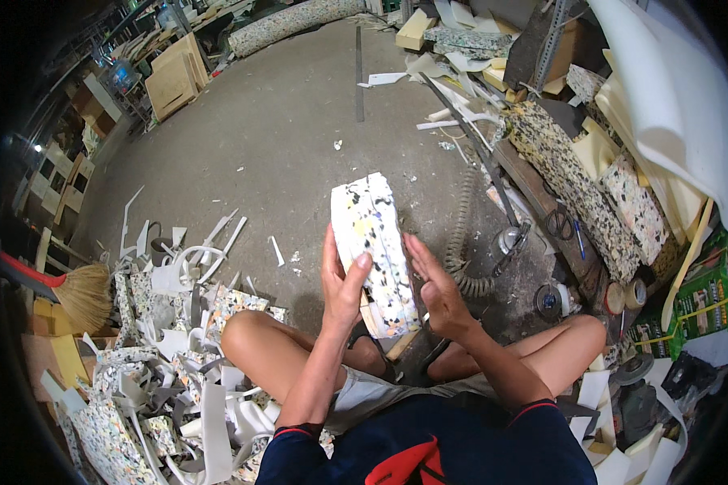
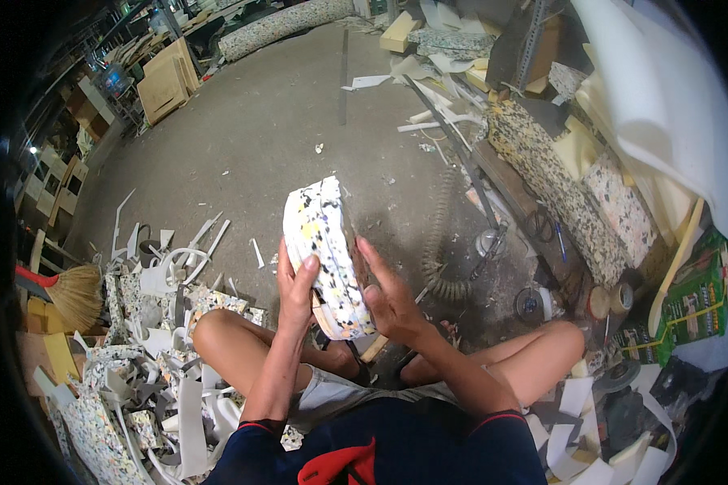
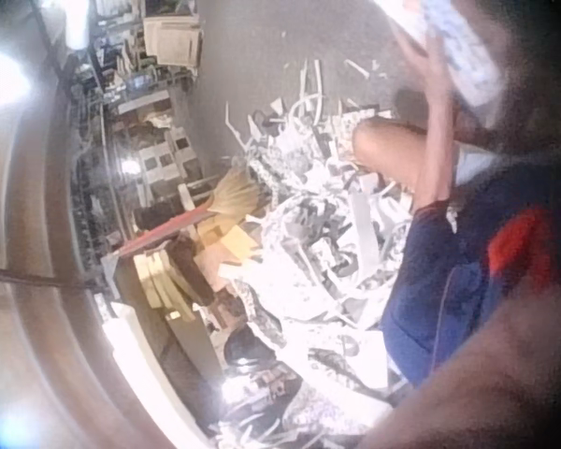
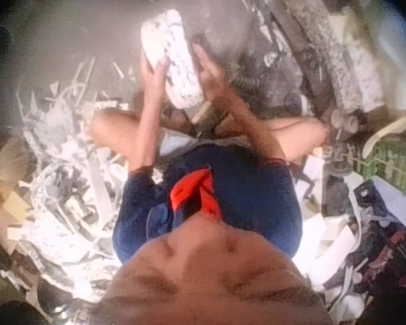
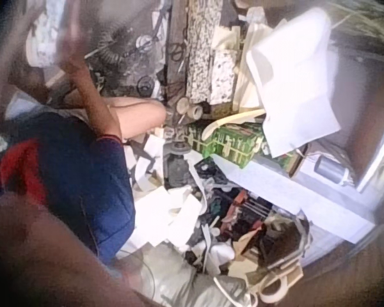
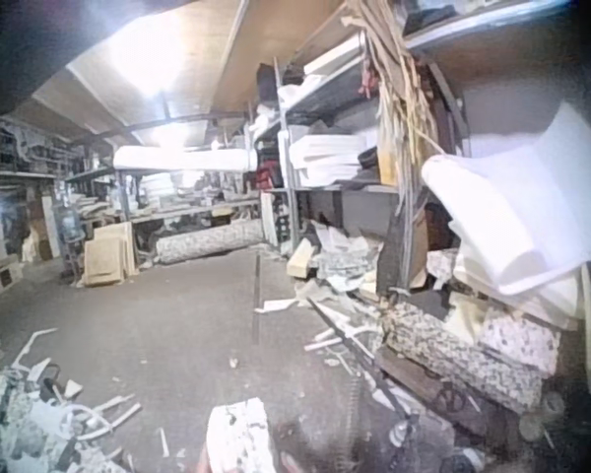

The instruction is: The person sits on the floor and uses a spray gun to apply adhesive to a white foam piece. They then press a speckled composite panel onto the foam, align and press the edges, and finally place a larger white foam sheet over the assembly.

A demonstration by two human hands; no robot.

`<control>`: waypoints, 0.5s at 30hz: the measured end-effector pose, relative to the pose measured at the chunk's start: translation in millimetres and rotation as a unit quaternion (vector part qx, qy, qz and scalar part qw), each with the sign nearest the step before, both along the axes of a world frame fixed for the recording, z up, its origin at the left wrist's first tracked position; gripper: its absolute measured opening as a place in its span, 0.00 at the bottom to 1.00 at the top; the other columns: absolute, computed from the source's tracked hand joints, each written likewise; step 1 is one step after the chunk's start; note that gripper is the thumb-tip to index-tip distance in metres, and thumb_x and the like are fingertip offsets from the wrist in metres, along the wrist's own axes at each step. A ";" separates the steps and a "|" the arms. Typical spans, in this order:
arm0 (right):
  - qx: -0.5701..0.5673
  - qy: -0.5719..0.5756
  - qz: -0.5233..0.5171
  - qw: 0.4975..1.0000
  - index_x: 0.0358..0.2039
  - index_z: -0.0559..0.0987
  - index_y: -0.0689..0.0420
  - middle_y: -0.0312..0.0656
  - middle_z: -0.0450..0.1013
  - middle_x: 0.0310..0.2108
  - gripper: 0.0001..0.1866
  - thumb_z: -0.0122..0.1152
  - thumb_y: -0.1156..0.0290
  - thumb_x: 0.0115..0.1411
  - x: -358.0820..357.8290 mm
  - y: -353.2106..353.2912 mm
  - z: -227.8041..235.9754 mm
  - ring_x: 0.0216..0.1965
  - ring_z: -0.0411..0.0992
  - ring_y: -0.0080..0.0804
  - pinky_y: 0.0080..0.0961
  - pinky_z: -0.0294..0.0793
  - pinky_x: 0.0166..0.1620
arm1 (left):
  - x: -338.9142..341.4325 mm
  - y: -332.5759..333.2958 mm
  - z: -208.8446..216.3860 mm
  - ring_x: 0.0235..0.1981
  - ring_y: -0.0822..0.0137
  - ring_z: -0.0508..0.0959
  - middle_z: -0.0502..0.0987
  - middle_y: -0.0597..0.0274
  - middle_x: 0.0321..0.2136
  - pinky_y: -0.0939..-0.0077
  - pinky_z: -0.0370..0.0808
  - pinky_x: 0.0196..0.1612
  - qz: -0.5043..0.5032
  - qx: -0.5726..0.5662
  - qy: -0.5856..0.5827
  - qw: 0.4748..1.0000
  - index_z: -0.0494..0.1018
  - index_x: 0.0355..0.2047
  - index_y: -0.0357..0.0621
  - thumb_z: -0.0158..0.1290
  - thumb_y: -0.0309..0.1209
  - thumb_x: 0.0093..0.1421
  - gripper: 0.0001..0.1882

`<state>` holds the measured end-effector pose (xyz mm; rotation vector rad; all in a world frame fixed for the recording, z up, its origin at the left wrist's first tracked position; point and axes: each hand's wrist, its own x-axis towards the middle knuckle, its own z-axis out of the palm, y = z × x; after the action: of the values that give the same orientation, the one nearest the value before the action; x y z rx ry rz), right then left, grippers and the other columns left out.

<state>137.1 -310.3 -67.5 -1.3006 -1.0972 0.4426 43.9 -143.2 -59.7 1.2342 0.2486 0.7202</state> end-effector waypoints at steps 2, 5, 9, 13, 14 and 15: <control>0.050 -0.019 -0.053 0.997 0.72 0.50 0.70 0.62 0.53 0.71 0.40 0.39 0.48 0.75 1.9 4.8 -2.0 0.73 0.53 0.51 0.41 0.51 0.72 | -1.6 -6.1 3.7 0.64 0.56 0.69 0.65 0.43 0.64 0.61 0.65 0.66 0.010 0.039 -0.003 0.999 0.46 0.73 0.31 0.62 0.38 0.59 0.51; 0.072 -0.025 -0.110 0.991 0.70 0.57 0.72 0.65 0.63 0.66 0.35 0.41 0.55 0.74 0.4 7.7 15.2 0.68 0.63 0.52 0.37 0.59 0.68 | -4.3 -11.8 6.4 0.68 0.53 0.64 0.62 0.40 0.66 0.57 0.59 0.70 0.007 0.100 -0.018 0.995 0.45 0.73 0.30 0.64 0.38 0.57 0.54; 0.054 -0.025 -0.133 0.989 0.70 0.59 0.71 0.65 0.65 0.65 0.30 0.40 0.65 0.73 -0.7 8.4 30.3 0.67 0.65 0.53 0.37 0.62 0.67 | -5.9 -12.0 -0.1 0.68 0.51 0.63 0.61 0.41 0.66 0.57 0.59 0.70 -0.001 0.139 -0.030 0.990 0.45 0.73 0.31 0.65 0.39 0.56 0.55; 0.024 -0.064 -0.152 0.986 0.70 0.56 0.72 0.67 0.62 0.66 0.31 0.39 0.66 0.73 2.6 7.1 37.9 0.68 0.63 0.55 0.37 0.61 0.67 | -7.9 -13.3 -5.4 0.69 0.50 0.62 0.58 0.42 0.67 0.57 0.59 0.70 0.002 0.174 -0.025 0.984 0.45 0.73 0.31 0.65 0.39 0.55 0.55; 0.032 -0.078 -0.156 0.984 0.71 0.55 0.72 0.68 0.60 0.67 0.32 0.38 0.63 0.73 1.5 7.9 38.7 0.69 0.62 0.56 0.37 0.60 0.68 | -8.3 -13.6 -8.2 0.69 0.50 0.62 0.57 0.42 0.67 0.57 0.59 0.70 0.000 0.169 -0.025 0.985 0.45 0.74 0.30 0.65 0.39 0.55 0.55; 0.039 -0.092 -0.160 0.982 0.71 0.53 0.73 0.68 0.58 0.68 0.33 0.37 0.61 0.74 -1.4 9.2 38.8 0.70 0.60 0.56 0.38 0.59 0.68 | -9.1 -13.7 -10.0 0.69 0.50 0.61 0.56 0.42 0.68 0.57 0.59 0.70 -0.002 0.164 -0.025 0.986 0.45 0.74 0.30 0.65 0.38 0.54 0.56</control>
<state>135.6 -301.2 -28.7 -1.4377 -1.0223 0.0388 34.7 -156.9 -69.6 1.5269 0.0872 0.8092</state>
